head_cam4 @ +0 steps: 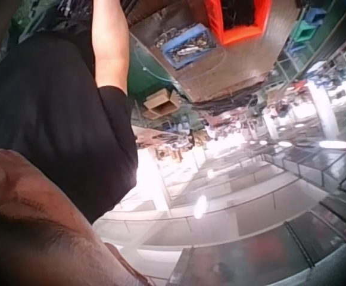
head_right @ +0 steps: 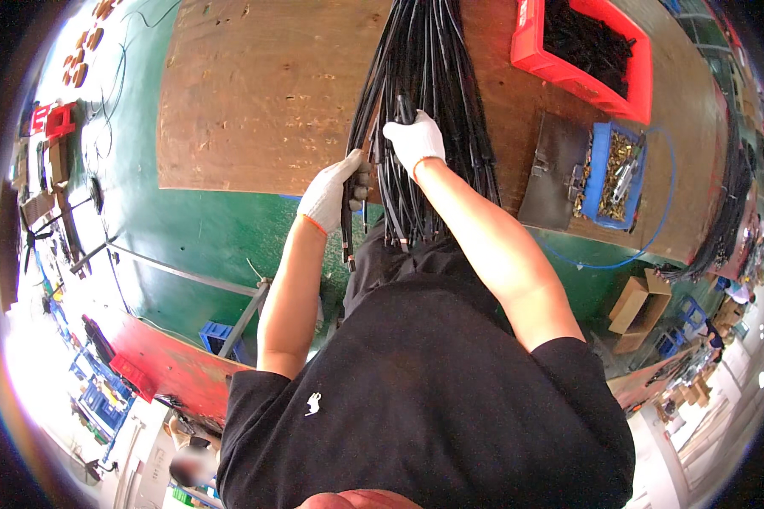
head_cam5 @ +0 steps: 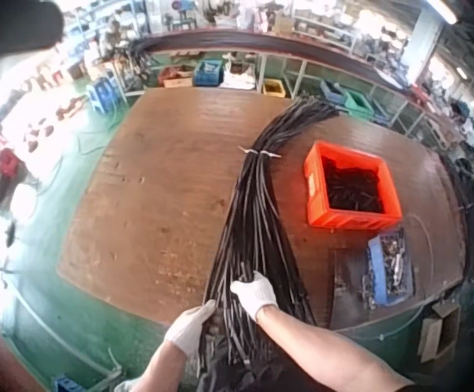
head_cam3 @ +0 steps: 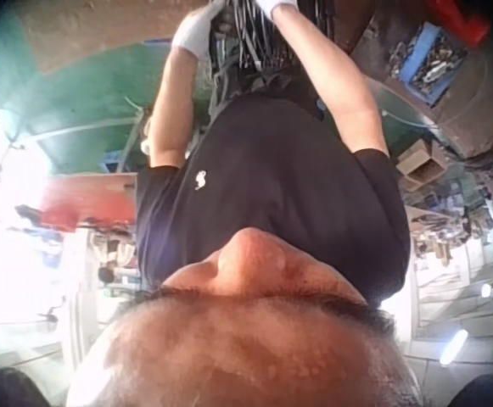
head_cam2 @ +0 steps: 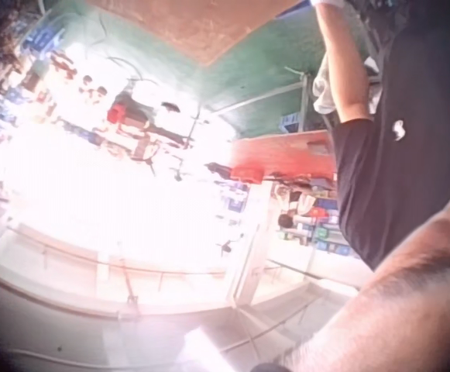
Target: The person is assembling cable components by attaching connectors to long black cables on a workshop table.
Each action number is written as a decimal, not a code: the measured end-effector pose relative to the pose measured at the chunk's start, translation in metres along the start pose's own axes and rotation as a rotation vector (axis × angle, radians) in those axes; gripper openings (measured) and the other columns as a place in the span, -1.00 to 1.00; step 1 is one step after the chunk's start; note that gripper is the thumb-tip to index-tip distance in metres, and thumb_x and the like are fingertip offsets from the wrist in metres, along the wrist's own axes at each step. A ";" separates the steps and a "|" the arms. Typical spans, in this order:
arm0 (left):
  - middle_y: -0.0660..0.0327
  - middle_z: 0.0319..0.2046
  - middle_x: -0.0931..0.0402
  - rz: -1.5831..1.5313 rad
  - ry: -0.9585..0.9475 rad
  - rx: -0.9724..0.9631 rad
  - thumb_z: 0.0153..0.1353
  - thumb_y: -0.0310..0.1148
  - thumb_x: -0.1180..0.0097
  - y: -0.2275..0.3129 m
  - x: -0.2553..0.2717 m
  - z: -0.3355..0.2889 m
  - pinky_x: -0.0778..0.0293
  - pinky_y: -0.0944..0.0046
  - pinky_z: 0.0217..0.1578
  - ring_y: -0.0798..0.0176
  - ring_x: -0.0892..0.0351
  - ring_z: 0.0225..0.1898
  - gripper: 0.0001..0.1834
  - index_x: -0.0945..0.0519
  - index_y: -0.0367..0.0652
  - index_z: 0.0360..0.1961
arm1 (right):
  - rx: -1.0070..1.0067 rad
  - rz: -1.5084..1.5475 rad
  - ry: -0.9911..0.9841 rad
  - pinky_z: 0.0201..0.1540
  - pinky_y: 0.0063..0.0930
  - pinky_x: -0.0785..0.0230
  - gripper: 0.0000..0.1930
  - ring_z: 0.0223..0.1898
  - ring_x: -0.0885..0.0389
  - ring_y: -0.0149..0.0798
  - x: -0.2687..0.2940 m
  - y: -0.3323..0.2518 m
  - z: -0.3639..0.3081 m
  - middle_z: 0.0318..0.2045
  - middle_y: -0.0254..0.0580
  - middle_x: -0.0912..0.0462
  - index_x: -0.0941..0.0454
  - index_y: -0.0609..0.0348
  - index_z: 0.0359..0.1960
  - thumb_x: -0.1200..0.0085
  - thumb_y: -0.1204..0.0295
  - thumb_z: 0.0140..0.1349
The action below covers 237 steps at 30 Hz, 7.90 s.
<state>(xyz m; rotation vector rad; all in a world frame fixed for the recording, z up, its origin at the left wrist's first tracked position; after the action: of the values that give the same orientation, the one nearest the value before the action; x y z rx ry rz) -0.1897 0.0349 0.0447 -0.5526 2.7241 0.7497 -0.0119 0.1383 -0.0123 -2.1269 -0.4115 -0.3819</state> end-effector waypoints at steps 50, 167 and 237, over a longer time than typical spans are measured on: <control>0.22 -0.35 -0.66 -0.149 -0.050 -0.082 0.32 -0.42 -0.38 -0.044 -0.032 0.019 -0.67 0.25 -0.34 0.28 -0.66 -0.41 -0.83 -0.66 -0.21 -0.14 | -0.086 0.163 -0.700 0.00 -0.52 -0.50 -0.63 -0.15 -0.58 -0.51 0.087 0.075 -0.159 -0.22 -0.42 -0.66 -0.65 0.14 -0.04 -0.49 0.45 0.13; 0.26 -0.42 -0.60 -0.018 0.041 -0.212 0.35 -0.42 -0.32 -0.060 -0.018 0.023 -0.52 0.34 -0.46 0.42 -0.53 -0.48 -0.88 -0.62 -0.20 -0.21 | -0.064 -0.080 -0.772 0.20 -0.37 -0.46 -0.38 0.03 -0.66 -0.32 0.086 0.099 -0.178 0.01 -0.05 -0.78 -0.61 0.34 0.25 -0.45 0.22 0.22; 0.36 -0.41 -0.62 -0.008 0.026 -0.201 0.34 -0.33 -0.39 -0.060 -0.046 0.008 -0.60 0.37 -0.40 0.47 -0.55 -0.49 -0.84 -0.67 -0.16 -0.23 | -0.290 0.122 -0.628 -0.35 -0.53 -0.51 -0.58 -0.31 -0.62 -0.50 0.094 0.079 -0.183 -0.25 -0.39 -0.73 -0.67 0.16 0.12 -0.44 0.28 0.30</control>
<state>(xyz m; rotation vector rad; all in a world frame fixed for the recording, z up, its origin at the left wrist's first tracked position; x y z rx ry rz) -0.1219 0.0047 0.0282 -0.6201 2.6849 1.0290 0.0847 -0.0423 0.0685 -2.5199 -0.6023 0.3336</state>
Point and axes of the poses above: each hand's wrist, its own z-axis towards the middle knuckle, its own x-axis out of the back of the hand, y = z × x, the point moved 5 cm from there along z, towards the middle knuckle
